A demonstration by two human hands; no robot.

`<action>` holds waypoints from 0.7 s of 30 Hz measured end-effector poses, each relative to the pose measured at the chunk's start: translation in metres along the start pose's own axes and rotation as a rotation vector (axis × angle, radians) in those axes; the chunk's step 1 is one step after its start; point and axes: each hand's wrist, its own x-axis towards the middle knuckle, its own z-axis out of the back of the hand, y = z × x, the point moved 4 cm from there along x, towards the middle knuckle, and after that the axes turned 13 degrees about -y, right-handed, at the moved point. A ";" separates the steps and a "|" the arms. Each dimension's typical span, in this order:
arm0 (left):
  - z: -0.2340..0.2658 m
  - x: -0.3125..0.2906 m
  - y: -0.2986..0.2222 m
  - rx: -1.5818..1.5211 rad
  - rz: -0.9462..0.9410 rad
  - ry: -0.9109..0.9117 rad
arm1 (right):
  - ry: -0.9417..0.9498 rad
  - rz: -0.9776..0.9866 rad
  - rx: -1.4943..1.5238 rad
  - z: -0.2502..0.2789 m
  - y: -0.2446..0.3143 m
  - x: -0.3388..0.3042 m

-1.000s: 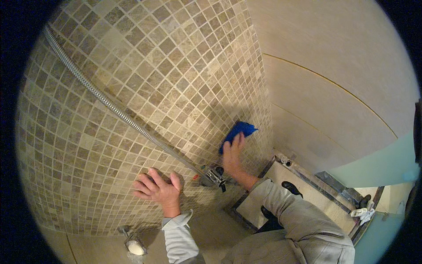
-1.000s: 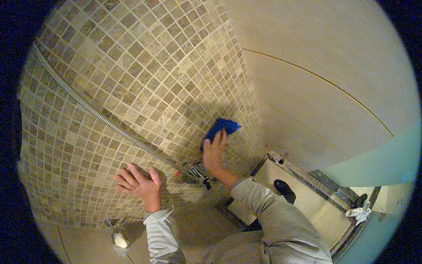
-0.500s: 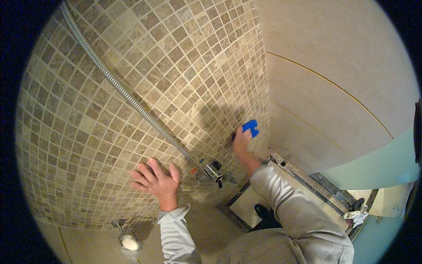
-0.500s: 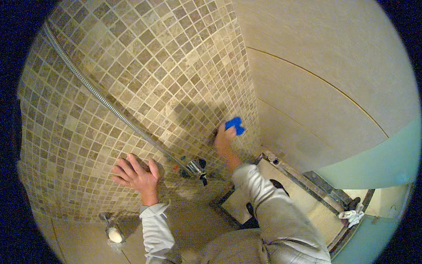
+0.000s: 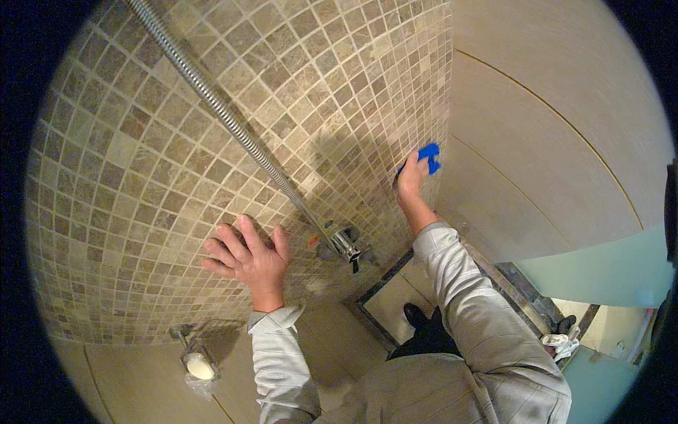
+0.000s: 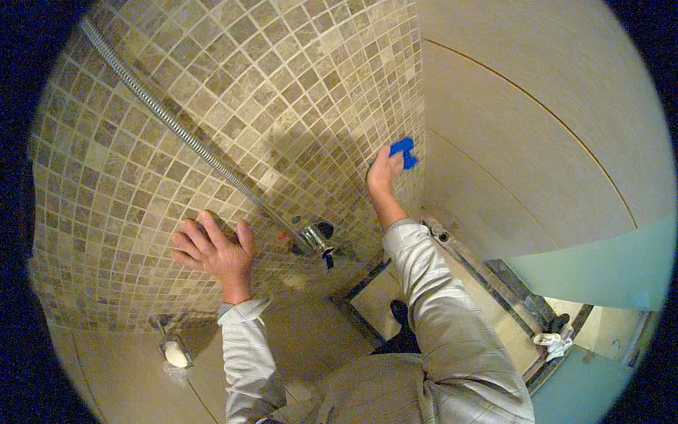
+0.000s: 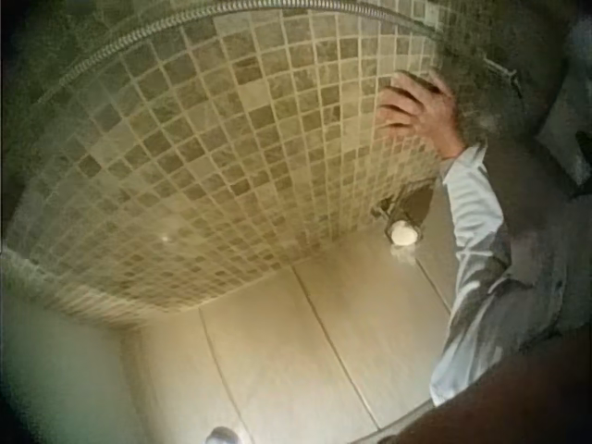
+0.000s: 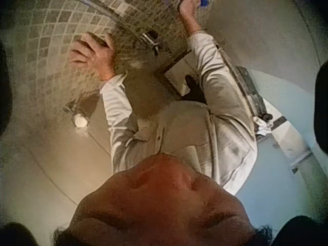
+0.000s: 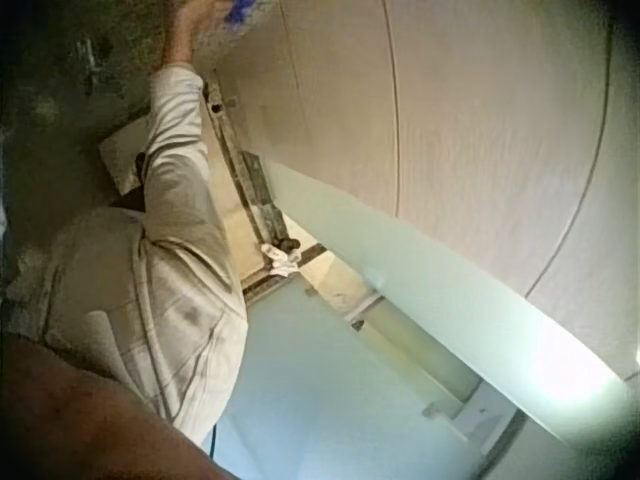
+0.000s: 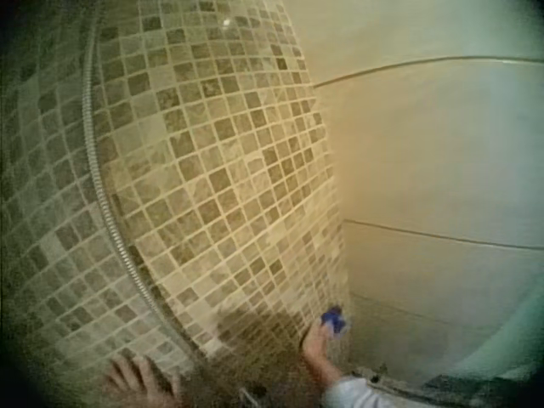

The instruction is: The person wipes the shower walls and fixtures with a blue cloth. They clean the tiled wall, shower head, and faucet area in a small tiled shower stall.

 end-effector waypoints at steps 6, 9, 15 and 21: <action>0.004 0.001 0.001 -0.001 0.010 0.000 | 0.281 -0.233 -0.116 0.016 -0.016 -0.114; 0.000 -0.002 0.003 0.015 0.002 0.001 | 0.542 -0.135 -0.114 0.038 0.034 -0.188; 0.000 -0.005 0.002 0.053 -0.025 -0.012 | 0.566 0.137 0.057 0.063 0.040 -0.208; -0.013 -0.003 -0.008 0.071 -0.049 -0.027 | 0.207 0.234 -0.038 0.025 -0.068 -0.073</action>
